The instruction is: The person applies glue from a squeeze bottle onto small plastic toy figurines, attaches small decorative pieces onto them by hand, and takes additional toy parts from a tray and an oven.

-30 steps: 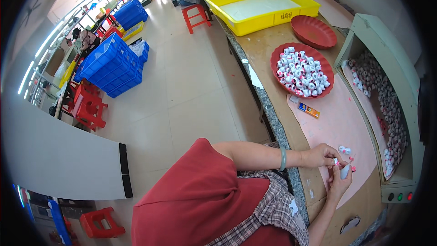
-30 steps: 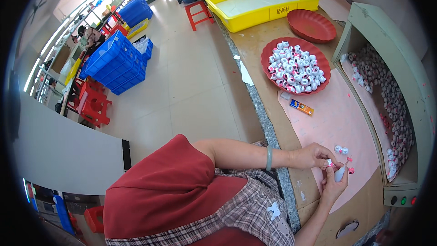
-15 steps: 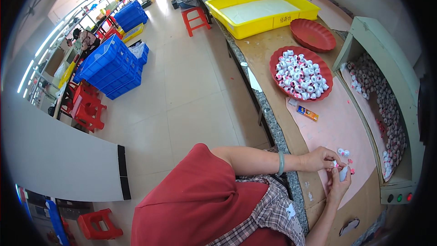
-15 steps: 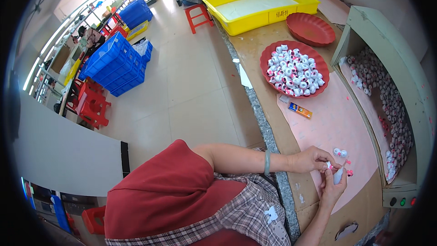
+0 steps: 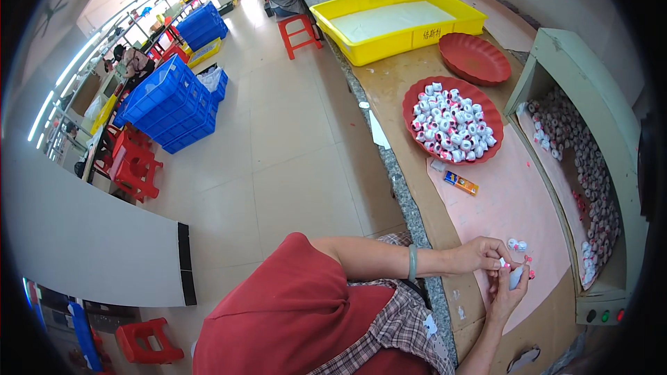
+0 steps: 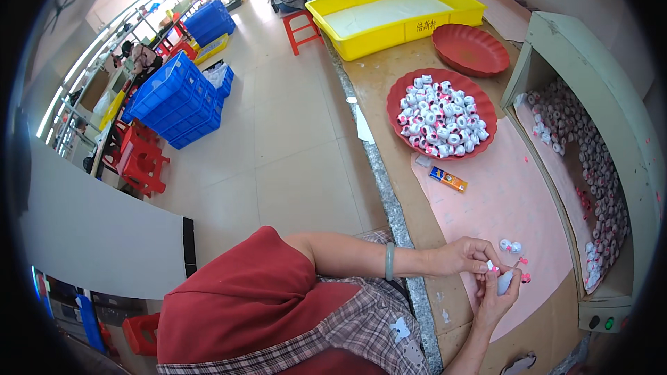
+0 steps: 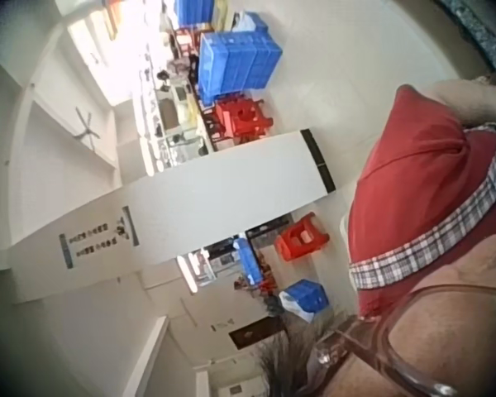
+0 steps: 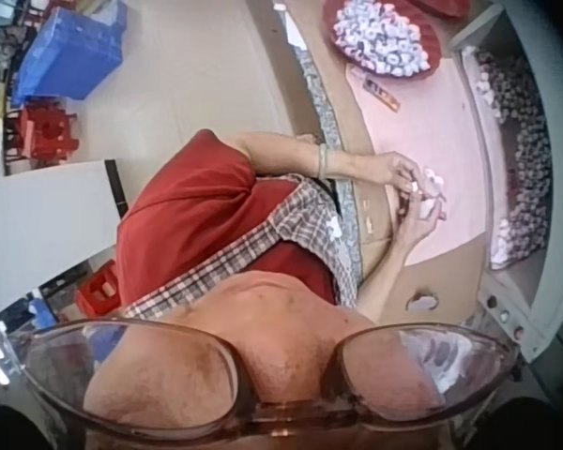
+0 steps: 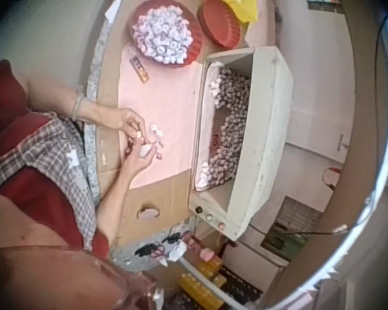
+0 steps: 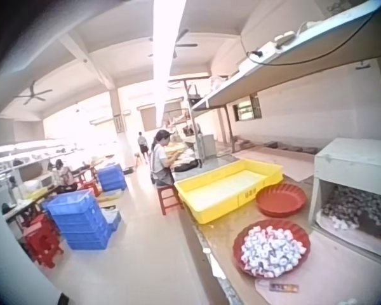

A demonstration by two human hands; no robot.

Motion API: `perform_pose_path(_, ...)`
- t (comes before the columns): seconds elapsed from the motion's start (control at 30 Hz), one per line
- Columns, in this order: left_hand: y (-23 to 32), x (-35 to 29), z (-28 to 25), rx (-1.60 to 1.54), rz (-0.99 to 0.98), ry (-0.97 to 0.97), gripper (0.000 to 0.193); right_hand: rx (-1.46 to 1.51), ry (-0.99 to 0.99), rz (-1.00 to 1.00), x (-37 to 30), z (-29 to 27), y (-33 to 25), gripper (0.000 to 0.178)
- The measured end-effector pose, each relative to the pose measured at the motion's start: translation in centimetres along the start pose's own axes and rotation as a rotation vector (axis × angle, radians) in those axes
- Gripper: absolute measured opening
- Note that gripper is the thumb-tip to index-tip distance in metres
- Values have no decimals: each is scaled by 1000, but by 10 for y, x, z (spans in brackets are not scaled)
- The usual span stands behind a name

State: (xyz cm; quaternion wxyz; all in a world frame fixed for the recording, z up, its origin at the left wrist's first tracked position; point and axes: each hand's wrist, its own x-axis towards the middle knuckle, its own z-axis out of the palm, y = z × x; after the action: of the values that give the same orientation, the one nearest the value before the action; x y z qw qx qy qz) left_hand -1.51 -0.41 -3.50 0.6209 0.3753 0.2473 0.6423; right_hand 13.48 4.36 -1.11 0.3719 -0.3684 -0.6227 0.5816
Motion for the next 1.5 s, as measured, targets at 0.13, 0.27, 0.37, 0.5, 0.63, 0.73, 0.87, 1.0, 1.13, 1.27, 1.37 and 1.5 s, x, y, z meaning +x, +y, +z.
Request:
perform_pose_path(0.13, 2, 3, -5, -66, -19, -19, 16, 48, 9, -28, 0, 9, -2, 15)
perform_pose_path(0.27, 2, 1, -2, -123, -42, -17, 14, 61, 51, -34, -2, 16, -5, 15)
perform_pose_path(0.37, 2, 1, -5, -123, -49, -15, 14, 59, 76, -37, -2, 18, -4, 15)
perform_pose_path(0.5, 2, 1, -5, -128, -52, -25, 15, 55, 85, -60, -2, 18, -1, 13)
perform_pose_path(0.63, 2, 1, -6, -134, -57, -36, 15, 59, 102, -49, -4, 18, -1, 13)
perform_pose_path(0.73, 2, 2, -6, -132, -66, -35, 15, 64, 80, -36, -5, 15, -1, 12)
perform_pose_path(0.87, 1, 1, -7, -122, -79, -28, 16, 62, 93, -45, -4, 19, -5, 12)
perform_pose_path(1.0, 3, 2, -6, -118, -77, -36, 16, 81, 81, -51, -5, 19, -6, 12)
perform_pose_path(1.13, 3, 2, -6, -124, -76, -33, 16, 66, 81, -49, -4, 18, -4, 12)
perform_pose_path(1.27, 3, 1, -5, -136, -71, -33, 16, 64, 76, -51, -4, 17, -4, 12)
perform_pose_path(1.37, 5, 0, -3, -134, -71, -25, 16, 61, 85, -56, -5, 18, -5, 13)
perform_pose_path(1.5, 6, 1, -3, -134, -77, -21, 16, 58, 83, -62, -5, 17, -5, 13)
